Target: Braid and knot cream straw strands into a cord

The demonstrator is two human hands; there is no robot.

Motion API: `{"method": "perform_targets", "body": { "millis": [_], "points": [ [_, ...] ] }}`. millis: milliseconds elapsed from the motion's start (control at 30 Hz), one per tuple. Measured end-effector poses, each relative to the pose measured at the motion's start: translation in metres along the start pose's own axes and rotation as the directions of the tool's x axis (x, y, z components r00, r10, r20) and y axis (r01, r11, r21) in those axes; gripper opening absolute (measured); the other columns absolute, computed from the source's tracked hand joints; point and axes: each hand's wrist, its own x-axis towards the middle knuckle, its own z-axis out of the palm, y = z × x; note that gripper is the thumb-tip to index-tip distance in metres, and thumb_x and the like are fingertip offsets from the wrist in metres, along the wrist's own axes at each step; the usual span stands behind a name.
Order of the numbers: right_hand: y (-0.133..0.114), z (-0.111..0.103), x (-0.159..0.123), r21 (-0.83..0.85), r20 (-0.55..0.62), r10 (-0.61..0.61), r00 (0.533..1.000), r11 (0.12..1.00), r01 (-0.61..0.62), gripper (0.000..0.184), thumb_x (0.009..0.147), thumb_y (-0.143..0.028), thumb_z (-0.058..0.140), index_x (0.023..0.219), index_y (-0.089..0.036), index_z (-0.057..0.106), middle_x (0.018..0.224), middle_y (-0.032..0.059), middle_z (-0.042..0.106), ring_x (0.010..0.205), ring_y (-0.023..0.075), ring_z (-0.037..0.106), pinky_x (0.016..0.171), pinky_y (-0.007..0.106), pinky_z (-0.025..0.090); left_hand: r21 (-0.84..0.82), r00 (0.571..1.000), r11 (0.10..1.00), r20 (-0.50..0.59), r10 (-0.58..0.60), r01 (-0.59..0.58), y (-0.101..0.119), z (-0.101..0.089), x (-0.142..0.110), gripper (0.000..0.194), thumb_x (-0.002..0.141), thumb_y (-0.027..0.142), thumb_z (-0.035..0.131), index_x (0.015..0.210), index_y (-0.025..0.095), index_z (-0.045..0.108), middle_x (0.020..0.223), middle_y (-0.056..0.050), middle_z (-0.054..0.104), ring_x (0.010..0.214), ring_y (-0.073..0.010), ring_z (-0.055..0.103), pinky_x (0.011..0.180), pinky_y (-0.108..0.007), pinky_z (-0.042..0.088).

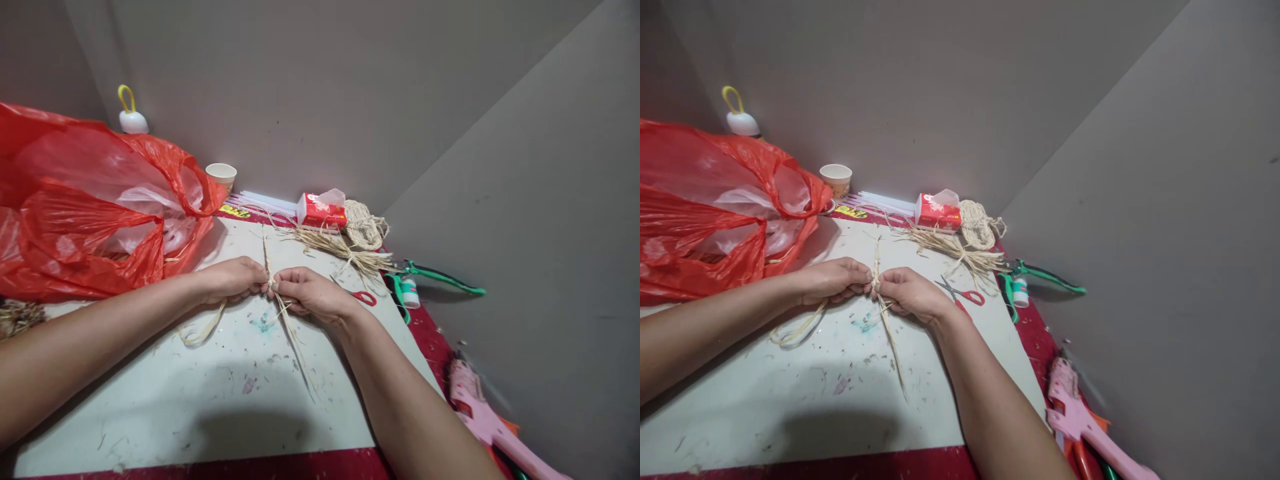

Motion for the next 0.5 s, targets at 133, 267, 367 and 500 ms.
{"method": "perform_targets", "body": {
  "millis": [133,267,367,500],
  "points": [
    [-0.0029,0.0002,-0.0023,-0.063,0.008,-0.015,1.000,0.998,0.015,0.024,0.074,-0.035,0.063,0.070,-0.013,0.057,0.049,-0.0078,0.036,0.040,0.0031,0.022,0.036,0.018,0.013,-0.076,0.997,0.994,0.031,-0.070,0.072,0.0013,-0.0025,0.0004,0.014,0.071,0.025,0.053,0.064,0.014,0.056,0.047,0.006,0.037,0.034,-0.0032,0.022,0.033,-0.020,0.011],
    [-0.0039,-0.0011,-0.0035,-0.104,0.022,-0.025,0.999,0.994,0.027,0.025,0.076,-0.037,0.061,0.072,-0.013,0.057,0.050,-0.0080,0.033,0.040,0.0036,0.022,0.037,0.019,0.013,-0.094,0.994,0.991,0.055,-0.090,0.095,0.0032,-0.0038,0.0013,0.011,0.070,0.022,0.055,0.064,0.013,0.058,0.047,0.005,0.038,0.034,-0.0028,0.023,0.033,-0.019,0.012],
    [-0.0037,-0.0025,-0.0040,-0.156,0.014,-0.030,0.999,0.987,0.032,0.024,0.078,-0.036,0.058,0.073,-0.013,0.058,0.050,-0.0081,0.032,0.040,0.0040,0.022,0.037,0.019,0.014,-0.045,0.998,0.997,0.000,-0.057,0.057,0.0045,-0.0025,0.0015,0.010,0.068,0.019,0.057,0.060,0.013,0.058,0.044,0.005,0.039,0.033,-0.0029,0.024,0.033,-0.020,0.011],
    [-0.0032,-0.0040,-0.0040,-0.280,0.003,-0.069,0.998,0.958,0.067,0.024,0.080,-0.036,0.055,0.074,-0.013,0.060,0.048,-0.0082,0.031,0.040,0.0046,0.024,0.039,0.020,0.016,-0.005,0.999,1.000,-0.047,-0.008,0.007,0.0021,-0.0004,0.0031,0.013,0.067,0.022,0.060,0.058,0.013,0.059,0.043,0.005,0.042,0.033,-0.0029,0.023,0.033,-0.021,0.011]
  ]
}}
